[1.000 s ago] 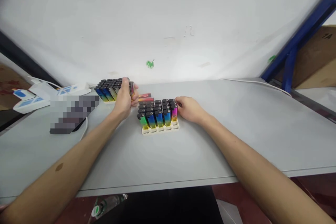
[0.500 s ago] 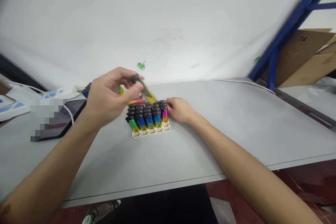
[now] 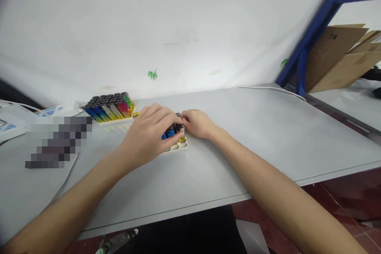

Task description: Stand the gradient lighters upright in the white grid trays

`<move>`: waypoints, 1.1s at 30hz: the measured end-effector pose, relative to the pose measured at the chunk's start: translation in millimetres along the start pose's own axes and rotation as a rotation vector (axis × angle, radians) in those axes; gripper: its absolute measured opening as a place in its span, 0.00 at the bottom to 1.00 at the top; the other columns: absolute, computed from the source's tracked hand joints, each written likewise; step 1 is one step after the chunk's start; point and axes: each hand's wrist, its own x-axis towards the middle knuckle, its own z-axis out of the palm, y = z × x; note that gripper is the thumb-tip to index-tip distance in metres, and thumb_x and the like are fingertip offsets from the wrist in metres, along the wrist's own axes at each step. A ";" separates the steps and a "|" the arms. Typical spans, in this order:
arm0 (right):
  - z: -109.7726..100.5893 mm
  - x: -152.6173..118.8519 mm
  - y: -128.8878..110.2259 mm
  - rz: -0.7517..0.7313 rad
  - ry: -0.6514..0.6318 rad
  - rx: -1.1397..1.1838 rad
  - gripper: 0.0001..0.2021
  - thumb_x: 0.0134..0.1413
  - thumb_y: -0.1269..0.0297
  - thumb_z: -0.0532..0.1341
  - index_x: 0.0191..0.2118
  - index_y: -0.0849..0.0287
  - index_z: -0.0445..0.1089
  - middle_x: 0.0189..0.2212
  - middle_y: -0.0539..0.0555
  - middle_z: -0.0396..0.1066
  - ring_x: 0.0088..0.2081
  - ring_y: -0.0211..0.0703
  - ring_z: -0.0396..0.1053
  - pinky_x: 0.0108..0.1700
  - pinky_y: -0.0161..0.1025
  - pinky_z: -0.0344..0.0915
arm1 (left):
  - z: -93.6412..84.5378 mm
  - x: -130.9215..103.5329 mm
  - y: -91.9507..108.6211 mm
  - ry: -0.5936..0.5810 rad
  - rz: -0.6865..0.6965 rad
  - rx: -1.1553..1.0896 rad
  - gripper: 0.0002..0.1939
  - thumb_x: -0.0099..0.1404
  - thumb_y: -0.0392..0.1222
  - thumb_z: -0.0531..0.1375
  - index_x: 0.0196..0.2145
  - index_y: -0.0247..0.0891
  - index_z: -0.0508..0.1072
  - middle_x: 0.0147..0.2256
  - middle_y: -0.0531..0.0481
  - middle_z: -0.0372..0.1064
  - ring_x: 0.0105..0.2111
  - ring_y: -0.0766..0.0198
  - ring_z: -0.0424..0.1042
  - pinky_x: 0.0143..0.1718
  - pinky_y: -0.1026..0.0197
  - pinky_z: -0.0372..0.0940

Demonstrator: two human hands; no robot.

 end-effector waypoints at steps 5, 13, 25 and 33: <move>-1.5 -0.2 -2.7 0.014 0.005 0.011 0.06 0.50 0.75 0.56 0.28 0.57 0.64 0.31 0.52 0.73 0.33 0.41 0.65 0.33 0.34 0.55 | 0.4 0.0 1.3 0.060 -0.041 -0.007 0.05 0.68 0.42 0.60 0.35 0.39 0.72 0.35 0.46 0.74 0.37 0.56 0.65 0.37 0.53 0.58; 0.0 -1.5 -0.1 0.014 0.005 0.048 0.05 0.50 0.73 0.56 0.28 0.56 0.63 0.31 0.51 0.72 0.32 0.40 0.64 0.32 0.34 0.55 | 2.7 -2.4 0.3 0.100 -0.043 -0.022 0.06 0.68 0.43 0.61 0.36 0.39 0.75 0.35 0.47 0.75 0.37 0.57 0.65 0.37 0.54 0.59; 1.3 1.2 2.5 -0.004 0.021 0.013 0.06 0.55 0.71 0.54 0.28 0.57 0.64 0.31 0.53 0.74 0.33 0.41 0.68 0.34 0.34 0.56 | -16.7 -0.6 -35.1 0.176 -0.553 -0.248 0.14 0.71 0.45 0.54 0.38 0.40 0.79 0.36 0.50 0.79 0.33 0.62 0.71 0.36 0.59 0.64; 0.8 1.2 5.8 -0.025 -0.002 -0.031 0.09 0.60 0.69 0.53 0.34 0.58 0.71 0.33 0.55 0.74 0.36 0.43 0.69 0.39 0.36 0.62 | 24.3 -42.4 -106.1 -0.226 -0.556 -0.059 0.16 0.68 0.41 0.53 0.46 0.37 0.79 0.47 0.42 0.76 0.50 0.52 0.71 0.53 0.53 0.64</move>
